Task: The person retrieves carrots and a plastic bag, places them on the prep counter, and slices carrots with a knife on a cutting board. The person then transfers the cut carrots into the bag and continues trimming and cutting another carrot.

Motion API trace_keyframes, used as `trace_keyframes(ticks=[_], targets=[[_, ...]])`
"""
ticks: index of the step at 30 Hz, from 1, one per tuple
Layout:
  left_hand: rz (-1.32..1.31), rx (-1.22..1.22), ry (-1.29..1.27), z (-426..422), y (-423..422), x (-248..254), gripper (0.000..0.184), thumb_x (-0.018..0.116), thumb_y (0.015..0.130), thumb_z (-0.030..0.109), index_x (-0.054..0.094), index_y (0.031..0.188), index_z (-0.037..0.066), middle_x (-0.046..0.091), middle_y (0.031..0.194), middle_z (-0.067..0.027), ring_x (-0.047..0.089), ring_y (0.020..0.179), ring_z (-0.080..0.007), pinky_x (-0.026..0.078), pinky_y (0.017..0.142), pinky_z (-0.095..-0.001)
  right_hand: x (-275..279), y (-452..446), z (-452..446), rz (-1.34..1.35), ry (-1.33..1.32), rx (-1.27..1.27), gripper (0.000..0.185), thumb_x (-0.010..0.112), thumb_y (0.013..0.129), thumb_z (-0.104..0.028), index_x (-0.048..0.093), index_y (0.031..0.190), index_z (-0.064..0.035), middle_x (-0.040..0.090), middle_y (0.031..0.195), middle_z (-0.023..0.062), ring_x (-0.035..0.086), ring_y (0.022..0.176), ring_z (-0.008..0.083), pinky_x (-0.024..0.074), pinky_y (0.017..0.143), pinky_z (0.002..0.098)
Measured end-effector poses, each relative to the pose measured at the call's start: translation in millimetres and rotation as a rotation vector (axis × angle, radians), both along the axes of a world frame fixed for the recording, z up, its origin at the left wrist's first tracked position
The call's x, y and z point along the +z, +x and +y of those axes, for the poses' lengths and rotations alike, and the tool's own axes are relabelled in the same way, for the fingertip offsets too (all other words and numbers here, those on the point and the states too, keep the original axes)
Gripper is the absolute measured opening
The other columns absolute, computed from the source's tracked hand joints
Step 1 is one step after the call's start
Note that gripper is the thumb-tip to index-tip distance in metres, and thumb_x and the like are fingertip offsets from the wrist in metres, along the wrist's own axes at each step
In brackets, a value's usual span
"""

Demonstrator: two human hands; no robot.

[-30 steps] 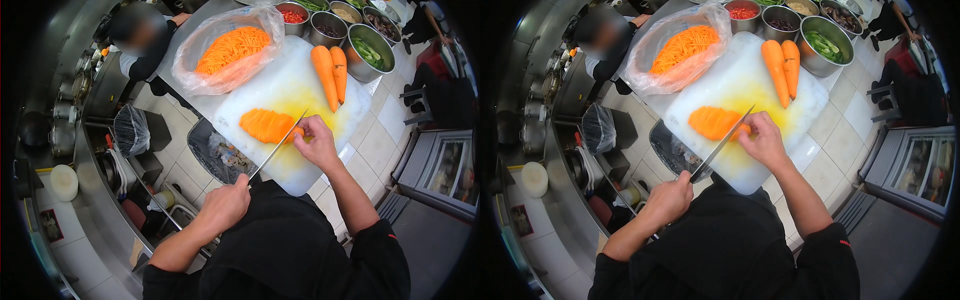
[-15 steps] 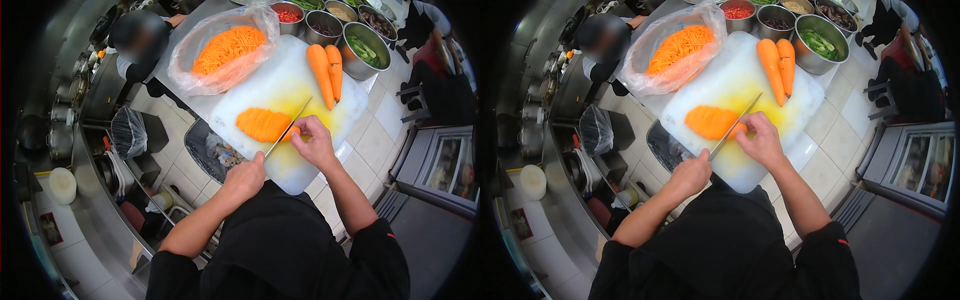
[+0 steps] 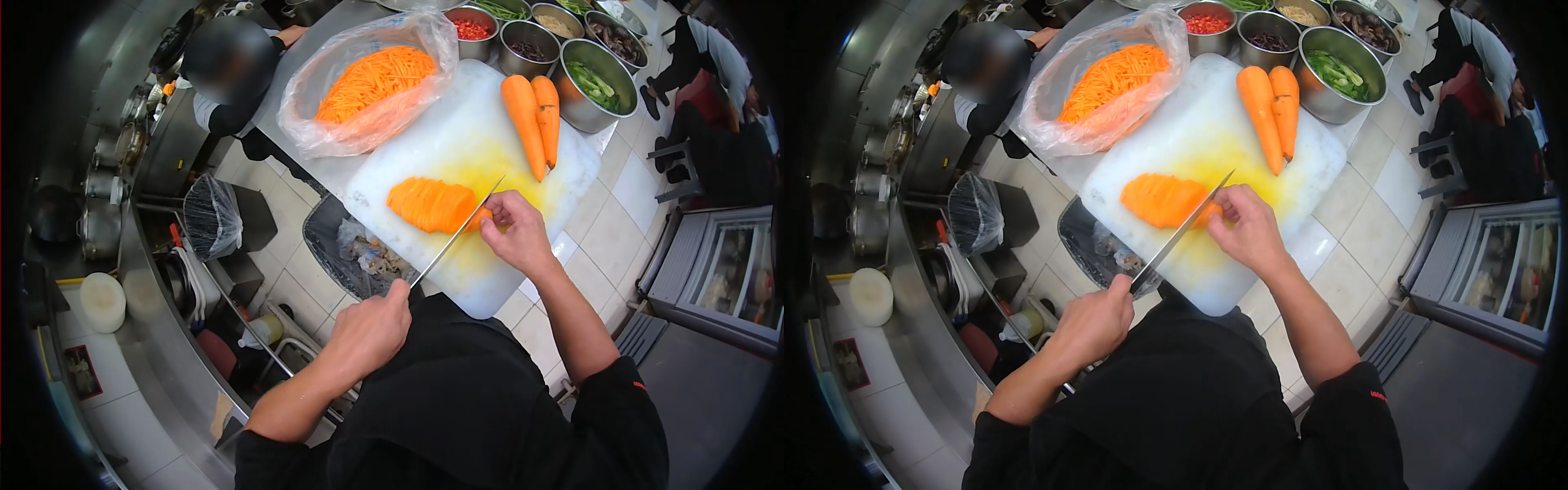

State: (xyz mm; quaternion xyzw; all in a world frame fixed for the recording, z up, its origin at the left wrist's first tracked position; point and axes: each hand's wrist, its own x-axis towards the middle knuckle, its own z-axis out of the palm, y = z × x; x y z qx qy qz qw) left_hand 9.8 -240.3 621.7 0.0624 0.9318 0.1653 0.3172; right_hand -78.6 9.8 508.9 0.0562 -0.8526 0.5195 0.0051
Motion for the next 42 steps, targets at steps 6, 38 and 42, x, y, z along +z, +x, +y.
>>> trace_keyframes(ticks=[6, 38, 42], targets=[[-0.008, 0.0, -0.043, -1, 4, 4, 0.019, 0.045, 0.102, 0.021, 0.045, 0.108, 0.004, 0.067, 0.077, -0.027, 0.067, 0.076, -0.0512, 0.051, 0.07, -0.0626, 0, 0, 0, 0.021, -0.005, 0.007, 0.02, 0.072, 0.082, -0.006, 0.064, 0.1, -0.0018, 0.064, 0.089, 0.0118, 0.067, 0.076, 0.0235, 0.0574, 0.074, 0.0332], [-0.046, -0.003, 0.005, 7, -4, 0, 0.017, 0.044, 0.102, 0.019, 0.043, 0.107, 0.002, 0.067, 0.076, -0.0276, 0.066, 0.076, -0.0512, 0.05, 0.07, -0.0629, -6, 3, -1, 0.007, -0.022, -0.019, 0.021, 0.074, 0.082, -0.005, 0.063, 0.099, -0.0022, 0.067, 0.087, 0.0049, 0.065, 0.08, 0.0143, 0.056, 0.076, 0.029], [-0.016, 0.007, 0.029, 11, -9, -19, 0.018, 0.045, 0.102, 0.019, 0.044, 0.109, 0.003, 0.066, 0.075, -0.0284, 0.065, 0.076, -0.0526, 0.049, 0.072, -0.0636, -7, 3, 0, 0.007, -0.069, -0.043, 0.02, 0.074, 0.081, -0.005, 0.065, 0.098, -0.0007, 0.066, 0.088, 0.01, 0.066, 0.078, 0.0209, 0.0571, 0.075, 0.0319]])
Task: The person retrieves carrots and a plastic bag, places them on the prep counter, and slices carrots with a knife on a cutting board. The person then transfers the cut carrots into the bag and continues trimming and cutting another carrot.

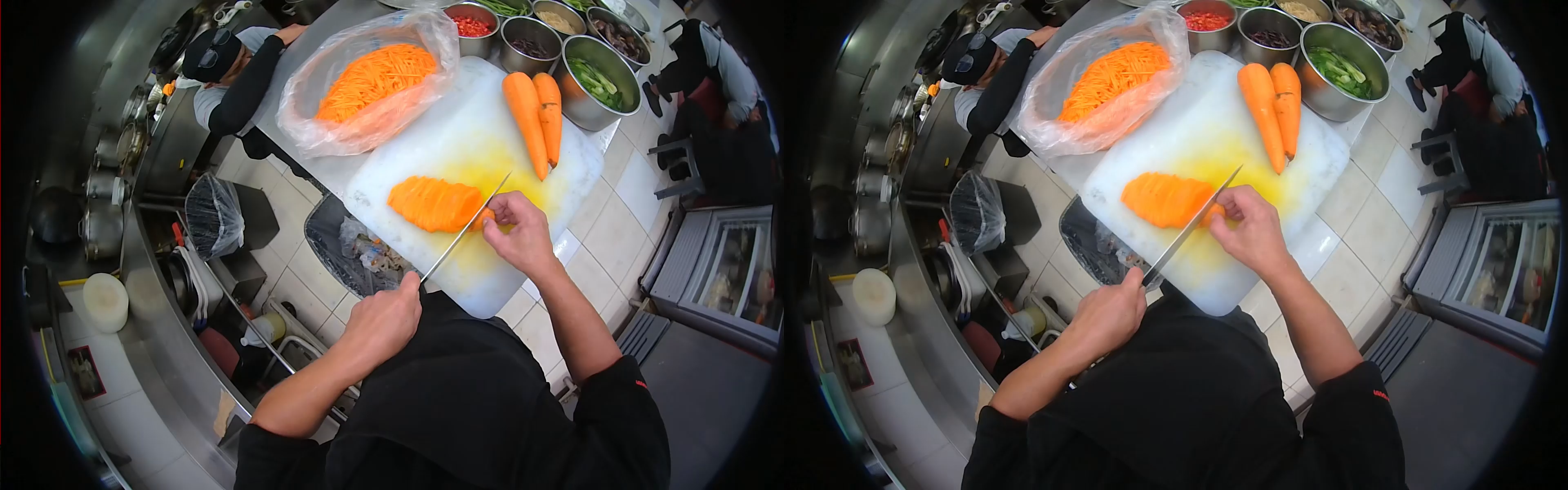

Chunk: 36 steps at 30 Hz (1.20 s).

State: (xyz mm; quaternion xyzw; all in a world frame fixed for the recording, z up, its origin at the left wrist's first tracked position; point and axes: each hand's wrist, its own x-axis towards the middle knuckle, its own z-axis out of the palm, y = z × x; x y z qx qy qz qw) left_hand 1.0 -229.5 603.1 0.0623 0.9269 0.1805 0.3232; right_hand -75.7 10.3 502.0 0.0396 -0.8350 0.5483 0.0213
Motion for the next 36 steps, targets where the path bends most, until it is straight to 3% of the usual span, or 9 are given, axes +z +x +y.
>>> trace_keyframes(ticks=[3, 6, 12, 16, 19, 22, 24, 27, 36], targets=[[0.011, 0.005, -0.006, 6, -10, -15, 0.019, 0.046, 0.103, 0.02, 0.044, 0.111, 0.003, 0.066, 0.077, -0.0291, 0.065, 0.079, -0.0532, 0.048, 0.075, -0.0638, 2, 0, 1, -0.006, 0.062, 0.018, 0.019, 0.075, 0.082, -0.005, 0.064, 0.098, -0.0024, 0.066, 0.087, 0.0042, 0.065, 0.079, 0.0136, 0.0556, 0.075, 0.0286], [-0.026, 0.022, -0.027, 19, -23, -38, 0.02, 0.047, 0.102, 0.02, 0.045, 0.111, 0.003, 0.068, 0.082, -0.0301, 0.065, 0.084, -0.0535, 0.049, 0.078, -0.0638, -2, 0, -3, 0.025, 0.032, 0.012, 0.018, 0.075, 0.083, -0.005, 0.064, 0.097, -0.0025, 0.066, 0.086, 0.004, 0.065, 0.079, 0.0133, 0.0556, 0.075, 0.0289], [-0.051, 0.018, -0.019, 19, -32, -41, 0.022, 0.048, 0.102, 0.021, 0.046, 0.114, 0.003, 0.069, 0.088, -0.0308, 0.066, 0.087, -0.0539, 0.05, 0.08, -0.0624, -5, 0, 1, 0.0, 0.03, -0.004, 0.02, 0.074, 0.085, -0.006, 0.064, 0.102, -0.0018, 0.066, 0.088, 0.0042, 0.065, 0.079, 0.0138, 0.0553, 0.074, 0.0287], [-0.088, 0.025, 0.015, 12, -37, -48, 0.024, 0.048, 0.102, 0.022, 0.046, 0.116, 0.002, 0.069, 0.086, -0.0297, 0.066, 0.087, -0.0525, 0.05, 0.082, -0.0601, -3, 3, -4, 0.038, 0.016, -0.023, 0.02, 0.074, 0.085, -0.005, 0.065, 0.103, -0.0022, 0.062, 0.089, 0.0086, 0.063, 0.075, 0.0196, 0.0545, 0.071, 0.0314], [-0.396, 0.18, 0.235, 4, -58, -25, 0.024, 0.048, 0.102, 0.021, 0.046, 0.113, 0.0, 0.068, 0.085, -0.0303, 0.066, 0.087, -0.0521, 0.05, 0.082, -0.0598, -8, 5, -7, 0.053, 0.067, -0.025, 0.021, 0.074, 0.086, -0.006, 0.065, 0.105, -0.0021, 0.062, 0.089, 0.0085, 0.063, 0.075, 0.0192, 0.0545, 0.071, 0.0313], [-0.112, 0.024, 0.089, 9, -39, -44, 0.026, 0.046, 0.095, 0.007, 0.046, 0.119, -0.001, 0.07, 0.095, -0.0332, 0.068, 0.096, -0.0515, 0.051, 0.087, -0.06, -3, 11, -13, -0.036, 0.073, -0.067, 0.021, 0.074, 0.089, -0.007, 0.064, 0.107, -0.0018, 0.065, 0.09, 0.0057, 0.064, 0.076, 0.0145, 0.0546, 0.071, 0.0284], [-0.089, -0.014, 0.135, 10, -34, -40, 0.025, 0.046, 0.094, 0.007, 0.045, 0.118, -0.002, 0.07, 0.095, -0.0333, 0.068, 0.095, -0.0522, 0.051, 0.087, -0.0605, -8, 14, -16, -0.21, -0.041, -0.137, 0.019, 0.072, 0.093, -0.005, 0.062, 0.109, -0.0015, 0.066, 0.091, 0.0021, 0.064, 0.076, 0.0078, 0.0539, 0.07, 0.024], [-0.064, -0.063, 0.161, 7, -33, -39, 0.024, 0.045, 0.095, 0.008, 0.044, 0.117, -0.001, 0.07, 0.094, -0.033, 0.068, 0.094, -0.0531, 0.051, 0.085, -0.0619, -10, 19, -20, -0.213, -0.084, -0.201, 0.018, 0.071, 0.093, -0.005, 0.062, 0.109, -0.0016, 0.067, 0.09, 0.0011, 0.063, 0.075, 0.0058, 0.0536, 0.07, 0.0223], [-0.01, -0.058, 0.125, 11, -23, -38, 0.021, 0.043, 0.098, 0.011, 0.045, 0.116, 0.001, 0.07, 0.093, -0.0318, 0.069, 0.091, -0.0521, 0.053, 0.081, -0.0617, -7, 11, -13, -0.211, 0.041, -0.124, 0.016, 0.072, 0.09, -0.005, 0.063, 0.103, -0.0025, 0.065, 0.09, -0.0006, 0.061, 0.08, 0.0065, 0.0539, 0.072, 0.0233]])
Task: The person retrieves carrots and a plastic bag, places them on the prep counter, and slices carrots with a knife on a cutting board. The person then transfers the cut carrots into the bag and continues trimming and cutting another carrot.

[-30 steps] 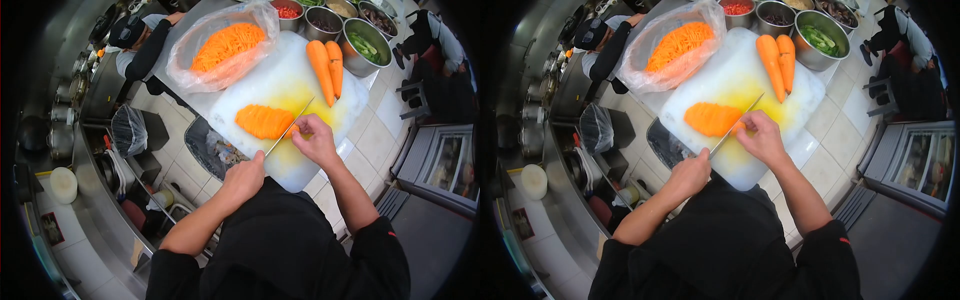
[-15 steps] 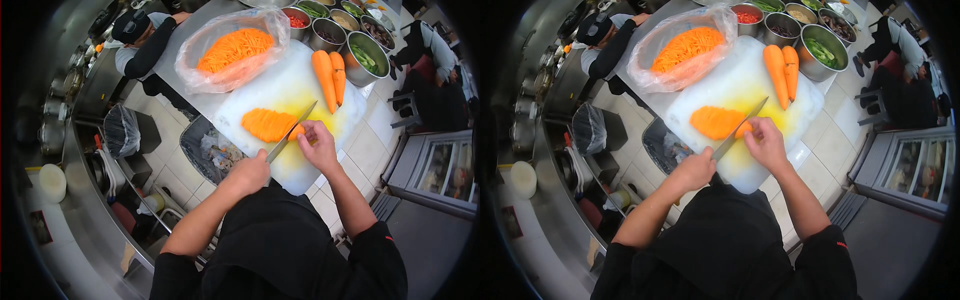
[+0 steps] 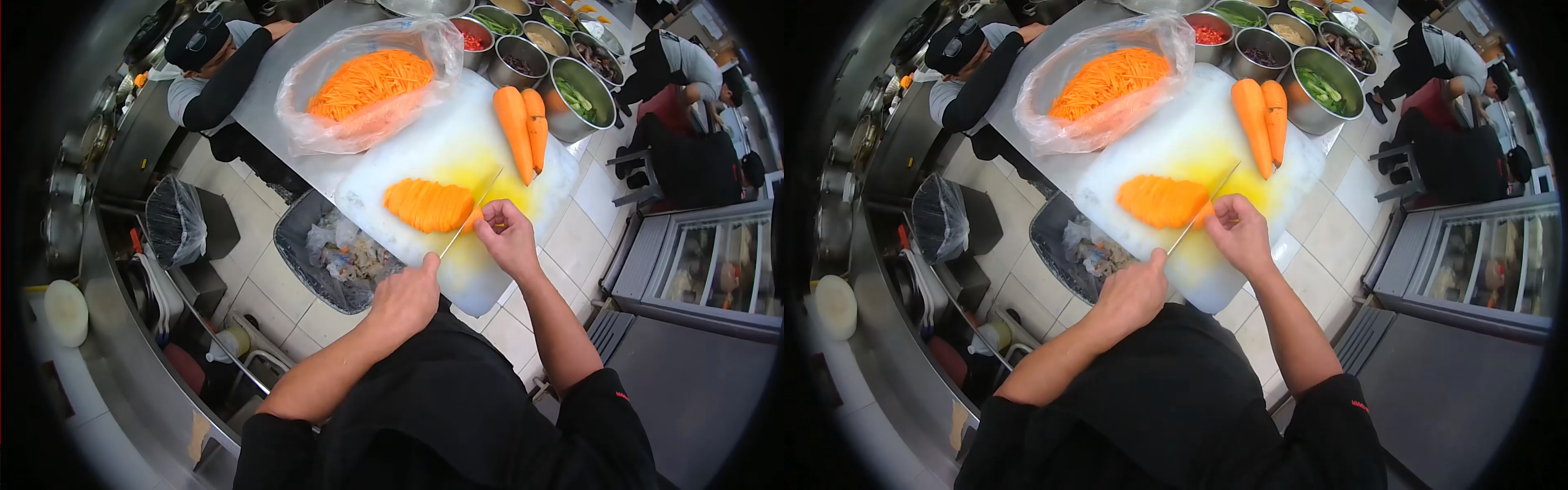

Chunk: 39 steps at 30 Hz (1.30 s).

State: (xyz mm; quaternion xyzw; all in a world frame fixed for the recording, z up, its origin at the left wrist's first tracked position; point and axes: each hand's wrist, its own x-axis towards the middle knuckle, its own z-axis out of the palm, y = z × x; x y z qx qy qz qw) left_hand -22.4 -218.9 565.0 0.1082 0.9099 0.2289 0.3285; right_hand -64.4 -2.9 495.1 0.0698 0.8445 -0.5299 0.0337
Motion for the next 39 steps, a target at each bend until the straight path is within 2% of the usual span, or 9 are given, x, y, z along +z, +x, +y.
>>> trace_keyframes(ticks=[5, 12, 17, 20, 29, 32, 39], targets=[[-0.062, 0.052, -0.058, 11, 4, 9, 0.02, 0.045, 0.097, 0.012, 0.045, 0.114, 0.001, 0.07, 0.093, -0.0314, 0.069, 0.09, -0.0522, 0.053, 0.081, -0.0619, -1, -2, 6, -0.054, -0.116, 0.008, 0.017, 0.073, 0.086, -0.008, 0.063, 0.099, -0.0028, 0.063, 0.086, 0.0006, 0.061, 0.077, 0.0105, 0.0545, 0.074, 0.0259], [-0.035, 0.115, -0.065, 15, 11, 6, 0.02, 0.044, 0.098, 0.014, 0.043, 0.113, 0.0, 0.068, 0.084, -0.0297, 0.066, 0.084, -0.0523, 0.049, 0.077, -0.0623, -4, -8, 7, 0.087, -0.131, 0.066, 0.018, 0.072, 0.083, -0.006, 0.062, 0.098, -0.0027, 0.062, 0.087, 0.0021, 0.061, 0.079, 0.0122, 0.0548, 0.075, 0.0276], [-0.014, 0.13, -0.115, 6, 27, 46, 0.018, 0.044, 0.099, 0.015, 0.044, 0.111, 0.0, 0.067, 0.081, -0.028, 0.066, 0.08, -0.0509, 0.048, 0.074, -0.0614, 2, -10, 8, 0.115, -0.09, 0.109, 0.018, 0.072, 0.082, -0.005, 0.061, 0.098, -0.0029, 0.062, 0.086, 0.0036, 0.061, 0.079, 0.0134, 0.055, 0.075, 0.028], [-0.016, 0.117, -0.126, 0, 34, 61, 0.017, 0.045, 0.098, 0.015, 0.046, 0.108, 0.002, 0.068, 0.082, -0.0298, 0.067, 0.077, -0.0523, 0.051, 0.071, -0.0624, 3, -10, 10, 0.134, -0.076, 0.129, 0.019, 0.071, 0.082, -0.004, 0.061, 0.097, -0.0028, 0.061, 0.085, 0.0042, 0.061, 0.078, 0.014, 0.0551, 0.075, 0.0281], [-0.009, 0.117, -0.134, -5, 45, 64, 0.015, 0.044, 0.097, 0.013, 0.046, 0.106, 0.001, 0.067, 0.079, -0.0301, 0.067, 0.077, -0.0518, 0.051, 0.071, -0.0627, 6, -11, 9, 0.159, -0.067, 0.139, 0.019, 0.072, 0.081, -0.004, 0.061, 0.096, -0.003, 0.062, 0.085, 0.0047, 0.062, 0.077, 0.0143, 0.0559, 0.074, 0.0286], [-0.048, 0.134, -0.132, 1, 35, 50, 0.015, 0.048, 0.098, 0.014, 0.044, 0.105, 0.001, 0.066, 0.075, -0.0258, 0.064, 0.075, -0.0501, 0.047, 0.07, -0.0622, 0, -10, 9, 0.159, -0.08, 0.124, 0.019, 0.072, 0.081, -0.004, 0.062, 0.097, -0.0031, 0.062, 0.085, 0.0047, 0.063, 0.077, 0.0145, 0.0562, 0.075, 0.0288], [-0.016, 0.118, -0.096, 11, 27, 33, 0.017, 0.047, 0.098, 0.014, 0.043, 0.107, 0.0, 0.066, 0.076, -0.0281, 0.065, 0.076, -0.0513, 0.048, 0.072, -0.0622, 1, -9, 12, 0.138, -0.051, 0.134, 0.018, 0.071, 0.084, 0.0, 0.062, 0.099, -0.0031, 0.062, 0.088, 0.0016, 0.06, 0.081, 0.0109, 0.055, 0.077, 0.0279]])
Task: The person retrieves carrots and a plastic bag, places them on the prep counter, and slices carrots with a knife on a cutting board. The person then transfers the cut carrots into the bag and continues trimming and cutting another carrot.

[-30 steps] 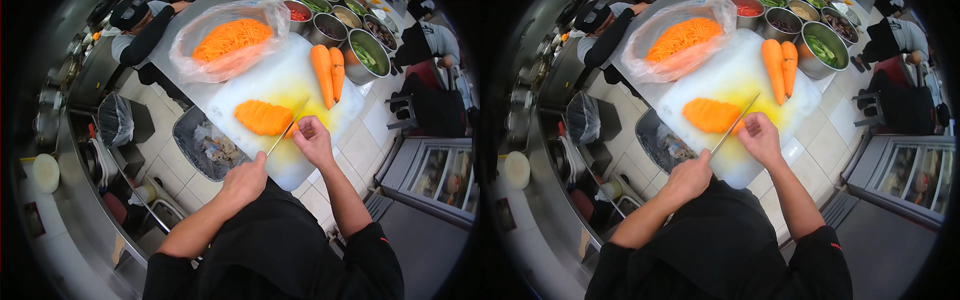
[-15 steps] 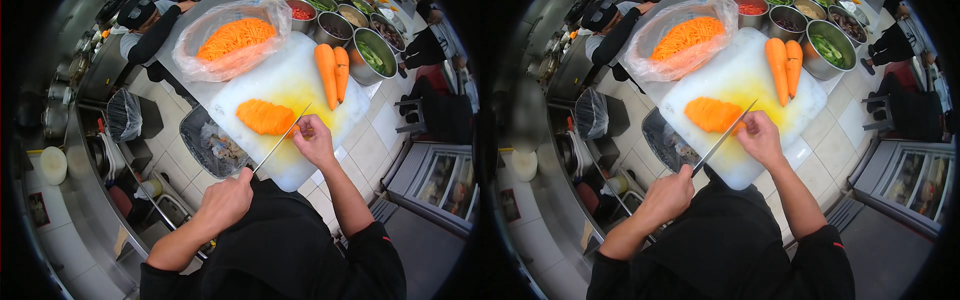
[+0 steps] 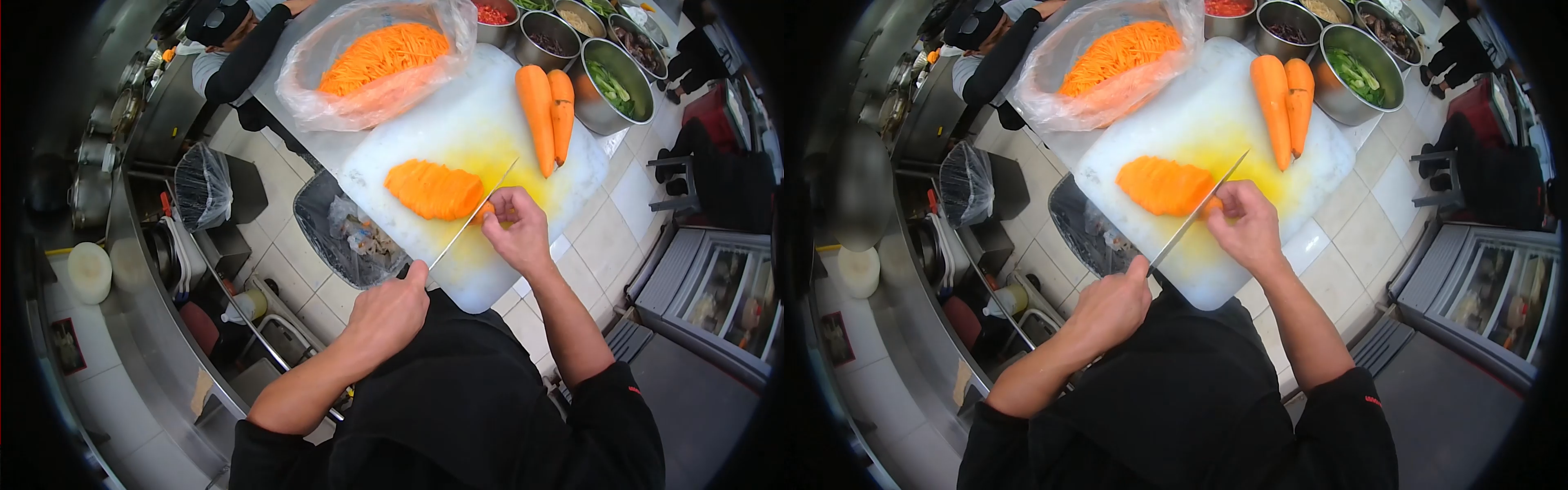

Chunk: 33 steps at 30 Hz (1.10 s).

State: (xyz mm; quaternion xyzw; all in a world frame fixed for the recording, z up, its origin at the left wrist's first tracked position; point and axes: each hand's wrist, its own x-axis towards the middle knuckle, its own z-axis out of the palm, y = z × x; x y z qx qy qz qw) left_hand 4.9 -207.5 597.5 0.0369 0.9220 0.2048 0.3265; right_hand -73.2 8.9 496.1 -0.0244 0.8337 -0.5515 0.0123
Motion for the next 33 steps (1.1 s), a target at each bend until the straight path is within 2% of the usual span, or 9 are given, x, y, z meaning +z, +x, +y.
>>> trace_keyframes(ticks=[5, 11, 15, 17, 20, 33], targets=[[0.015, 0.004, 0.006, 18, -26, -38, 0.018, 0.048, 0.098, 0.015, 0.044, 0.108, 0.0, 0.068, 0.08, -0.0309, 0.067, 0.081, -0.0522, 0.05, 0.075, -0.0612, -1, -1, -3, -0.016, -0.032, -0.006, 0.02, 0.073, 0.083, -0.002, 0.062, 0.1, -0.0025, 0.063, 0.088, 0.0024, 0.062, 0.081, 0.0114, 0.0555, 0.076, 0.0278], [-0.061, 0.048, 0.027, 8, -38, -47, 0.021, 0.048, 0.099, 0.018, 0.045, 0.11, 0.0, 0.068, 0.081, -0.0298, 0.066, 0.081, -0.0521, 0.05, 0.077, -0.0612, 1, -1, -1, -0.037, -0.029, -0.033, 0.019, 0.073, 0.083, -0.004, 0.062, 0.098, -0.0024, 0.064, 0.085, 0.004, 0.064, 0.079, 0.0139, 0.0565, 0.076, 0.0289], [0.015, -0.013, -0.002, 2, -24, -18, 0.021, 0.048, 0.1, 0.018, 0.045, 0.109, 0.0, 0.068, 0.081, -0.0278, 0.066, 0.08, -0.0506, 0.049, 0.075, -0.0614, -3, 0, -1, -0.033, -0.064, -0.044, 0.018, 0.074, 0.082, -0.005, 0.062, 0.096, -0.0025, 0.064, 0.084, 0.0045, 0.064, 0.077, 0.0147, 0.0569, 0.075, 0.0294], [0.029, 0.001, -0.002, -4, -10, 6, 0.019, 0.048, 0.1, 0.018, 0.045, 0.108, 0.001, 0.067, 0.079, -0.0269, 0.066, 0.079, -0.05, 0.049, 0.073, -0.0615, 1, 1, 0, -0.043, -0.035, -0.02, 0.019, 0.074, 0.084, -0.005, 0.061, 0.098, -0.0026, 0.064, 0.085, 0.0028, 0.062, 0.079, 0.0121, 0.0557, 0.076, 0.0279], [-0.007, -0.003, -0.017, -13, 2, 23, 0.016, 0.046, 0.1, 0.017, 0.046, 0.106, 0.003, 0.068, 0.08, -0.0292, 0.067, 0.078, -0.052, 0.051, 0.072, -0.0622, 1, 1, -1, -0.038, -0.019, -0.004, 0.019, 0.074, 0.084, -0.004, 0.061, 0.098, -0.0027, 0.063, 0.086, 0.0016, 0.061, 0.079, 0.0106, 0.0546, 0.076, 0.0269], [-0.004, 0.011, -0.032, -10, 5, 12, 0.016, 0.047, 0.099, 0.015, 0.044, 0.104, 0.0, 0.065, 0.074, -0.0264, 0.064, 0.075, -0.0507, 0.048, 0.07, -0.0618, 0, 0, -1, -0.046, -0.031, -0.012, 0.017, 0.073, 0.084, -0.003, 0.062, 0.097, -0.0019, 0.064, 0.086, 0.0013, 0.061, 0.079, 0.01, 0.0538, 0.076, 0.0268]])
